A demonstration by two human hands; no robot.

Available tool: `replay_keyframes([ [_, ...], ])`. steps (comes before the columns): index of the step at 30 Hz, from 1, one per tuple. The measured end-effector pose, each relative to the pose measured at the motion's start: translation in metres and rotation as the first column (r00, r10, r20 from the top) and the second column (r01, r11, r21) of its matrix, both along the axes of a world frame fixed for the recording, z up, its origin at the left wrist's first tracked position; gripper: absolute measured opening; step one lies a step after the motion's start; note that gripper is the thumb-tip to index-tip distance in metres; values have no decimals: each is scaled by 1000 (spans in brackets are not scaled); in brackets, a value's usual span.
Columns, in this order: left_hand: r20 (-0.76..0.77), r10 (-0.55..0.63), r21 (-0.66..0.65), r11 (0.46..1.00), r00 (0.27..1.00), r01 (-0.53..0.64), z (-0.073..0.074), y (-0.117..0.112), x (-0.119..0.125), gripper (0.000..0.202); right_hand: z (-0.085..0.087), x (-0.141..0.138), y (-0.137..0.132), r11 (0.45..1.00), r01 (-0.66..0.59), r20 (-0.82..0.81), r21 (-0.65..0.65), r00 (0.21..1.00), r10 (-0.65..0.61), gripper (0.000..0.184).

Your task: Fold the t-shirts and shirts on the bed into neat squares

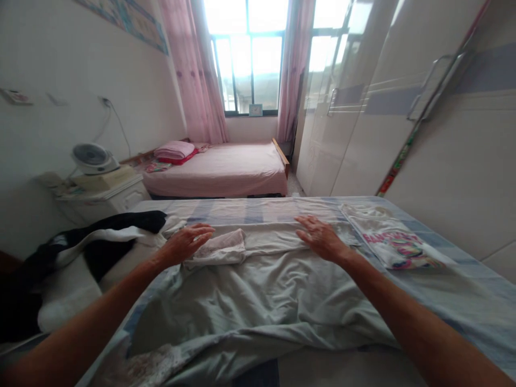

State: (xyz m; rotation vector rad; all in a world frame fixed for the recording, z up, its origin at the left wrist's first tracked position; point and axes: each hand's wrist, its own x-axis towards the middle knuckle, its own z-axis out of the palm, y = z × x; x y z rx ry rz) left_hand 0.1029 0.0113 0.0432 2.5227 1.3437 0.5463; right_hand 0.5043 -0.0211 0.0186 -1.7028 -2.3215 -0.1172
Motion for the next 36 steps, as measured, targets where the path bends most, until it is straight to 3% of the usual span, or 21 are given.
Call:
replay_keyframes([
  [2,-148,42,41,999,988,-36,-18,12,5,48,-6,-24,11,995,-53,14,-87,998,55,55],
  [4,-266,105,49,994,958,-95,-39,19,6,51,-18,-27,24,984,-16,61,-177,998,27,57],
  [7,-313,192,76,981,930,-177,-65,23,0,56,-39,6,45,956,198,132,-217,976,-172,60],
  [9,-291,201,84,979,935,-184,-72,23,-5,57,-48,37,56,941,285,140,-181,955,-262,60],
  [13,-140,198,113,977,970,-183,-66,33,-16,48,-48,80,62,940,325,139,-104,941,-310,52],
  [16,-60,318,257,921,946,-293,-59,45,-27,40,-38,94,58,909,417,128,-18,903,-411,40],
  [19,-108,396,291,889,912,-352,-56,52,-36,32,-28,100,54,900,435,135,18,891,-433,29],
  [24,-140,476,266,863,868,-430,-55,52,-35,20,-20,100,57,893,410,135,184,890,-436,28],
  [28,-132,513,315,833,848,-454,-54,50,-33,19,-25,87,61,871,465,106,157,869,-483,30],
  [30,-90,453,359,846,887,-395,-55,46,-32,24,-28,72,59,875,453,92,171,877,-472,37],
  [32,-73,310,373,890,948,-262,-58,41,-30,33,-33,52,54,919,345,101,188,924,-368,46],
  [34,-110,164,307,944,980,-123,-63,36,-29,43,-40,33,47,972,188,130,143,970,-207,51],
  [36,-159,101,194,978,982,-70,-68,33,-29,48,-48,23,40,992,121,136,30,983,-124,55],
])
